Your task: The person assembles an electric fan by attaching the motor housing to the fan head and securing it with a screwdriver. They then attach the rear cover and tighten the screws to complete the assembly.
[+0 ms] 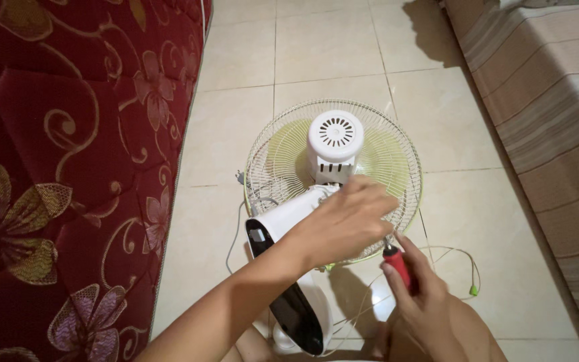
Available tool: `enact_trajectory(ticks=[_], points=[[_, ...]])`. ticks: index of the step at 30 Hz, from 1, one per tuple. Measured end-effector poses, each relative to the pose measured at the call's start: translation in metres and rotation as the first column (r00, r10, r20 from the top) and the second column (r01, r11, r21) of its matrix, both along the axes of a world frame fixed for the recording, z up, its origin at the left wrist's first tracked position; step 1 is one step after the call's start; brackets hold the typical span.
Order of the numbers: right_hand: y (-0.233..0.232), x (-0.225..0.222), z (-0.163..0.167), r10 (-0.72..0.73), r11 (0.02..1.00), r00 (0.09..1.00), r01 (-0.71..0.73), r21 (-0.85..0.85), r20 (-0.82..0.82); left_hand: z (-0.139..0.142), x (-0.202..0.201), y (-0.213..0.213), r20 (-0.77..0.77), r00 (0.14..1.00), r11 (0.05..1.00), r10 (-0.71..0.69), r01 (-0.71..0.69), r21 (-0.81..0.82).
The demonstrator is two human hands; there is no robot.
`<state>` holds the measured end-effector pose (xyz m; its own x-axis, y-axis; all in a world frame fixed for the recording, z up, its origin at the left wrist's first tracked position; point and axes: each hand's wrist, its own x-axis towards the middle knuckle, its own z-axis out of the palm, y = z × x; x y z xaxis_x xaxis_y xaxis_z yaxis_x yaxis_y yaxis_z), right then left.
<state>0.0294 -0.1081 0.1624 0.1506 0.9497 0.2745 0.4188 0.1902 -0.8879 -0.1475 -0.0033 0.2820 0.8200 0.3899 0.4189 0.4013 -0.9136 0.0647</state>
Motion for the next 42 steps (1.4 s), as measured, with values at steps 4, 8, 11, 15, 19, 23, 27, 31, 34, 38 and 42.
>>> enact_trajectory(ticks=[4,8,11,15,19,23,27,31,34,38,42], points=[[0.003,-0.008,-0.007,-0.039,0.988,0.983,0.011,-0.153,-0.18,0.012,0.007,0.002,-0.133,0.99,0.999,0.048,-0.045,0.024],[0.009,-0.007,-0.013,-0.047,0.992,0.919,-0.003,-0.126,-0.391,0.007,0.007,0.002,0.477,0.857,0.977,0.197,-0.129,-0.17],[0.01,-0.008,-0.016,-0.037,0.993,0.929,-0.008,-0.119,-0.368,-0.012,0.02,0.004,0.666,0.499,0.716,0.554,0.122,-0.687],[0.005,-0.01,-0.012,-0.019,0.993,0.968,-0.012,-0.12,-0.248,-0.045,0.034,0.001,0.556,0.241,0.21,0.795,0.751,-0.626],[0.001,-0.01,-0.002,0.004,0.989,0.96,-0.045,-0.141,-0.281,-0.059,0.042,0.001,0.571,0.146,0.241,0.808,0.803,-0.546],[-0.001,-0.011,0.002,-0.094,0.989,0.963,0.061,-0.136,-0.252,-0.058,0.042,0.004,0.539,0.146,0.26,0.829,0.753,-0.604],[-0.001,-0.012,-0.003,-0.159,0.987,0.971,0.155,-0.038,-0.18,-0.057,0.04,0.002,0.546,0.194,0.262,0.815,0.718,-0.645],[-0.002,-0.013,-0.007,-0.131,0.991,0.973,0.133,-0.005,-0.188,-0.058,0.041,-0.003,0.565,0.244,0.272,0.788,0.686,-0.675],[-0.002,-0.015,-0.009,-0.104,0.994,0.954,0.092,-0.058,-0.281,-0.062,0.041,-0.004,0.559,0.262,0.257,0.787,0.684,-0.683],[-0.003,-0.016,-0.014,-0.025,0.986,0.87,-0.058,-0.154,-0.492,-0.071,0.037,-0.006,0.543,0.266,0.255,0.796,0.667,-0.701],[0.0,-0.014,-0.023,0.053,0.97,0.789,-0.187,-0.156,-0.613,-0.074,0.031,-0.004,0.493,0.274,0.227,0.826,0.64,-0.734]])
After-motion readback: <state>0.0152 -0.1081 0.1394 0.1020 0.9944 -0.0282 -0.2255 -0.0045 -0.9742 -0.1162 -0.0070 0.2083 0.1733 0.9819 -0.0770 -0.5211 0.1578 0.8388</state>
